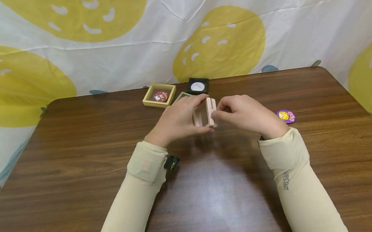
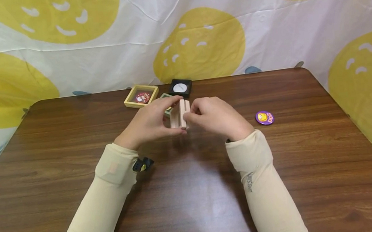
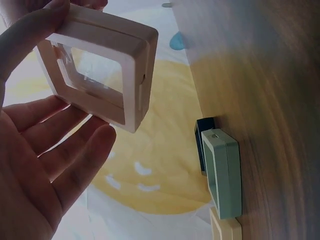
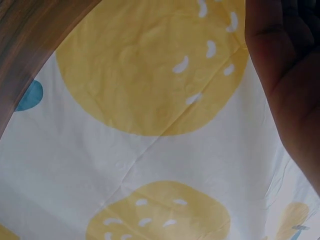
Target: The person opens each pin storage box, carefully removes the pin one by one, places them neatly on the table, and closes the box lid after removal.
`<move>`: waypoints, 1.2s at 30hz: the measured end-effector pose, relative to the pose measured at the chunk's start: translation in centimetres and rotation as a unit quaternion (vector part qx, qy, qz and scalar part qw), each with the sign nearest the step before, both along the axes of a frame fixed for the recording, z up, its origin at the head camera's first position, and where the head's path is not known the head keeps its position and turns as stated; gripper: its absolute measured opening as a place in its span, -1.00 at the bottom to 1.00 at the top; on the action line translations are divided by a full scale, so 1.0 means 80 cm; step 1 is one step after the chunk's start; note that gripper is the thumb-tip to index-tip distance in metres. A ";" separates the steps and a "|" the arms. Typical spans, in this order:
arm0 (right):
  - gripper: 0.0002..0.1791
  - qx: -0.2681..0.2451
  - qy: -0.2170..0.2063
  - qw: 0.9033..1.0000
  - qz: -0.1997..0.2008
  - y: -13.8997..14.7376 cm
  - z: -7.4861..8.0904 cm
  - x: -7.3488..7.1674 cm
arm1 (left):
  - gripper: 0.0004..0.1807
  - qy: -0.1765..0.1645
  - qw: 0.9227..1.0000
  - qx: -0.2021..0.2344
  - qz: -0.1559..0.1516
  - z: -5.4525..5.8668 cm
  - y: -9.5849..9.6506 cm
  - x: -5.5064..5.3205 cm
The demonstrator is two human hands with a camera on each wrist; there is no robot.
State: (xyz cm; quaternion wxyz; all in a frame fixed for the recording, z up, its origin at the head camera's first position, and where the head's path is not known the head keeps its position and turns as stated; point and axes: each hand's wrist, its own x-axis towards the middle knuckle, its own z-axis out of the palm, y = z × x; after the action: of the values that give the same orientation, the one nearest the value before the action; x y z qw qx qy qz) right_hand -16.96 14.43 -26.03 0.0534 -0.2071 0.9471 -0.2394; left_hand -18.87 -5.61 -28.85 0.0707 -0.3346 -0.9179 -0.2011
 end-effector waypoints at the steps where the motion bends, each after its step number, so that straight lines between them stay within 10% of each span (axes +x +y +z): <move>1: -0.76 0.001 0.000 1.000 -0.002 -0.001 0.000 0.000 | -0.09 0.002 1.000 0.004 0.002 0.000 0.000 0.000; 36: -0.78 -0.029 -0.055 0.998 0.009 0.001 -0.003 0.000 | -0.09 0.038 0.999 -0.010 -0.006 0.003 0.004 0.002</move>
State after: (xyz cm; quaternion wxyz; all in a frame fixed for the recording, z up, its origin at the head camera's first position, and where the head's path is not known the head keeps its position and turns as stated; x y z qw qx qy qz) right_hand -16.95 14.49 -26.27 0.1011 -0.2036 0.9336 -0.2770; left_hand -18.74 -5.32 -28.64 0.1009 -0.3482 -0.9146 -0.1793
